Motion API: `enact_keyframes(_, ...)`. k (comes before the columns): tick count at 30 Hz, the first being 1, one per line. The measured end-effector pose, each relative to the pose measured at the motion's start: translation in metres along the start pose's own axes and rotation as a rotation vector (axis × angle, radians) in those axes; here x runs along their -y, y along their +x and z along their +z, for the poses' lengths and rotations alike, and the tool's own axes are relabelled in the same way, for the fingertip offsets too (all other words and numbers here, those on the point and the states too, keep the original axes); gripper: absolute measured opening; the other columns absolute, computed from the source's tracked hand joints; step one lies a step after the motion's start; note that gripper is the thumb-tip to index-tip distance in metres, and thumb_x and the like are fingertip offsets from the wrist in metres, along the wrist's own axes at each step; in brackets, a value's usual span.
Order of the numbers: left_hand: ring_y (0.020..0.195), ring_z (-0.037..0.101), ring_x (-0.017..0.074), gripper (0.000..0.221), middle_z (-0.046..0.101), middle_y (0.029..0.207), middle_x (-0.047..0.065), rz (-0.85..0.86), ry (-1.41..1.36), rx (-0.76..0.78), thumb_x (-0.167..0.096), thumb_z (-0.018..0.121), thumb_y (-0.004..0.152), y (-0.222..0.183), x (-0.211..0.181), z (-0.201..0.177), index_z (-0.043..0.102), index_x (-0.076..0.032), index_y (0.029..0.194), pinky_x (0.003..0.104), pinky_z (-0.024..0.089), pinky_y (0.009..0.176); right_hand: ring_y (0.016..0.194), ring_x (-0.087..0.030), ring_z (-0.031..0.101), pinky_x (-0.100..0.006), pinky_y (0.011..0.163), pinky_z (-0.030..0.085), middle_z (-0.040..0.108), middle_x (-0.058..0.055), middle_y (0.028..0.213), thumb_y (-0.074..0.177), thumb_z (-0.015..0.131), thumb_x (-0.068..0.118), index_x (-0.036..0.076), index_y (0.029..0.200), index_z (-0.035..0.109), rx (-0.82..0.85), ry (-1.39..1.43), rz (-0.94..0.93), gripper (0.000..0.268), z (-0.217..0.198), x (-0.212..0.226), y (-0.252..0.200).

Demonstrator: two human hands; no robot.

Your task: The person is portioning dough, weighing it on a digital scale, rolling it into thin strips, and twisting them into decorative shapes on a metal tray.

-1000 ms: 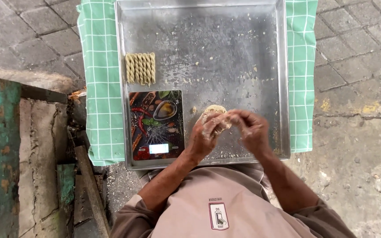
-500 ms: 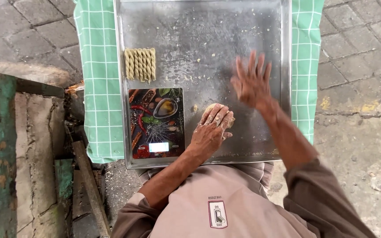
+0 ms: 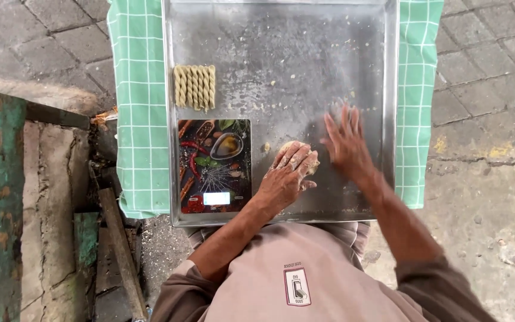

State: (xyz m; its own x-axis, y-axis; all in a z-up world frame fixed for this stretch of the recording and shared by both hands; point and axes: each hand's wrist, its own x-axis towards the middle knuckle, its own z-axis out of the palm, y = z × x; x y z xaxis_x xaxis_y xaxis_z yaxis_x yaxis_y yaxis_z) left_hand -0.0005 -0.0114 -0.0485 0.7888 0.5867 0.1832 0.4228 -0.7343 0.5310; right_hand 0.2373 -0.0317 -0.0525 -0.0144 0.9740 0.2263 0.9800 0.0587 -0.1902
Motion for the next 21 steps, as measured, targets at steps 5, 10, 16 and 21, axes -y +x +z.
enact_keyframes(5,0.155,0.028,0.0371,0.083,0.035,0.165,0.02,-0.115,-0.385,0.01,-0.063,0.05,0.098,0.007,-0.028,-0.04,0.035,-0.012,0.162,0.052,0.017,0.128,0.152,-0.053,0.01,-0.062,0.125,0.012,0.011,-0.035,0.167,0.098,0.038,0.0,0.0,0.167,0.016,-0.025,0.537,0.193,0.072,-0.025,0.034,-0.028)
enact_keyframes(10,0.159,0.017,0.0333,0.086,0.016,0.172,0.02,-0.222,-1.215,-0.238,-0.064,0.001,0.104,0.033,-0.059,-0.088,0.013,-0.008,0.167,0.048,0.008,0.13,0.158,-0.04,0.002,-0.053,0.128,0.004,0.003,-0.021,0.172,0.106,0.027,0.029,0.01,0.166,0.008,-0.265,0.648,-0.133,0.066,-0.046,0.141,-0.007)
enact_keyframes(16,0.16,0.003,0.0384,0.092,-0.002,0.175,0.016,0.102,-1.412,-0.471,-0.081,-0.007,0.094,0.016,-0.079,-0.105,-0.003,-0.027,0.168,0.058,-0.009,0.128,0.157,-0.036,-0.03,-0.062,0.125,-0.023,-0.03,-0.015,0.171,0.098,0.019,0.078,0.009,0.164,-0.025,-0.378,0.956,-0.19,0.105,-0.076,0.156,0.059)
enact_keyframes(21,0.122,0.025,0.0201,0.07,0.021,0.129,0.003,0.107,-2.072,-0.177,-0.073,0.019,0.094,-0.012,-0.013,0.0,0.022,-0.017,0.137,0.044,0.03,0.106,0.16,-0.034,-0.013,-0.068,0.125,-0.014,-0.008,-0.009,0.176,0.115,0.021,0.092,0.023,0.173,0.005,-0.44,2.976,-0.969,0.092,-0.05,0.243,0.048)
